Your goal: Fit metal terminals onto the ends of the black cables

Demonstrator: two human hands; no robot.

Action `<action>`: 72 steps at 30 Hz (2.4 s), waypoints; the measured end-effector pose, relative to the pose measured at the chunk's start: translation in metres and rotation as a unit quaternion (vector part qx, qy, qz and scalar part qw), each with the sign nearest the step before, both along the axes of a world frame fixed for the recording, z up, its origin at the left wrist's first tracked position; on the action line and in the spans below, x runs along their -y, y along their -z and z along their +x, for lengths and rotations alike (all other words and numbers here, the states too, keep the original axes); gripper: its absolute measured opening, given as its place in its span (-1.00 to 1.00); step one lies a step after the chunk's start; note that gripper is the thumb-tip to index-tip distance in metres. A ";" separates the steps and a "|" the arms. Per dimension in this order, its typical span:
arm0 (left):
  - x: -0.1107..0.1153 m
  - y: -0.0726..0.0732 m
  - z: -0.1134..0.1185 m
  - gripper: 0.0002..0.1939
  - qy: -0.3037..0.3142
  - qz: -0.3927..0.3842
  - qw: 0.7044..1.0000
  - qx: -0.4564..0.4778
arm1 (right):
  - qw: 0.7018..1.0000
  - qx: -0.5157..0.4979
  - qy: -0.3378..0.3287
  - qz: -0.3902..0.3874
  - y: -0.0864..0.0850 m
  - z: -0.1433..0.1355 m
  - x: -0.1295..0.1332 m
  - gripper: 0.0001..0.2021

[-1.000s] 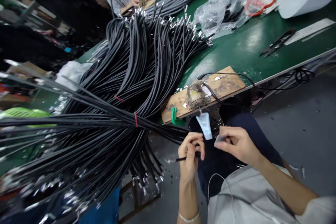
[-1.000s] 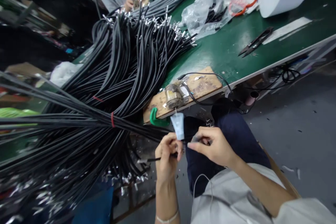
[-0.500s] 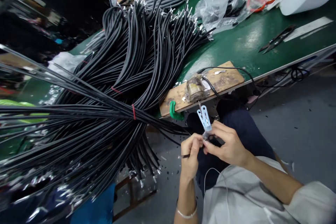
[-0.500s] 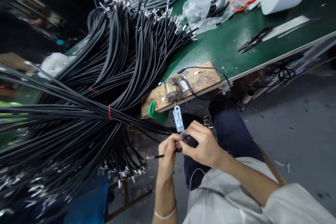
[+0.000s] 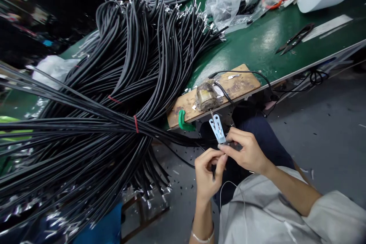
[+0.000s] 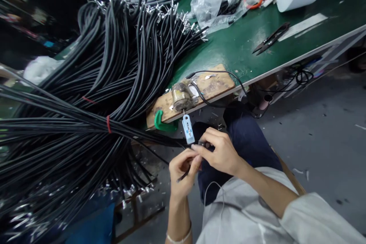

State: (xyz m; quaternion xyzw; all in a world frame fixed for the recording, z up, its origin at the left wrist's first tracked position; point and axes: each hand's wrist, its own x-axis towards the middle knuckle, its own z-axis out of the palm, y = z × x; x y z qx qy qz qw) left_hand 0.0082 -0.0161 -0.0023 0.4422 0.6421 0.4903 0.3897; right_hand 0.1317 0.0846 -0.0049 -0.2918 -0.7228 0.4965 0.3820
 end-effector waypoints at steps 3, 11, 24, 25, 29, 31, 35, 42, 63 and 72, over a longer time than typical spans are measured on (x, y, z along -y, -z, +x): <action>0.002 -0.001 0.005 -0.88 -0.040 0.029 0.998 -0.032 | 0.994 -0.002 -0.068 -0.081 -0.003 0.007 -0.007 -0.80; -0.002 0.001 0.019 -0.92 -0.077 0.023 0.996 -0.032 | 0.992 -0.082 0.083 -0.039 0.000 -0.003 0.008 -0.77; -0.004 -0.009 0.006 -0.57 -0.017 0.014 1.000 -0.014 | 0.783 -0.316 -0.113 -0.524 0.011 -0.014 0.013 -0.72; -0.005 -0.010 0.005 -0.55 -0.010 0.008 1.000 -0.011 | 0.801 -0.307 -0.123 -0.499 0.011 -0.012 0.011 -0.70; -0.008 -0.013 0.003 -0.53 0.006 -0.010 1.000 0.001 | 0.902 -0.195 -0.159 -0.351 0.008 -0.003 0.003 -0.71; -0.009 -0.014 0.004 -0.56 0.008 -0.009 1.000 -0.019 | 0.936 -0.134 -0.142 -0.293 0.005 -0.001 0.000 -0.78; -0.008 -0.016 0.007 -0.67 0.036 0.001 0.993 -0.110 | 0.972 -0.037 -0.044 -0.229 0.002 0.000 -0.007 -0.69; -0.008 -0.019 0.005 -0.55 0.034 -0.019 0.997 -0.060 | 0.963 -0.139 -0.162 -0.162 0.006 0.010 -0.021 -0.78; -0.014 -0.018 -0.005 -0.69 0.049 0.061 0.996 0.043 | 0.866 -0.224 -0.208 -0.397 0.004 -0.003 0.000 -0.60; -0.009 -0.018 -0.005 -0.79 -0.023 0.081 0.996 -0.023 | 0.930 -0.034 -0.187 -0.315 -0.019 0.002 -0.059 -0.55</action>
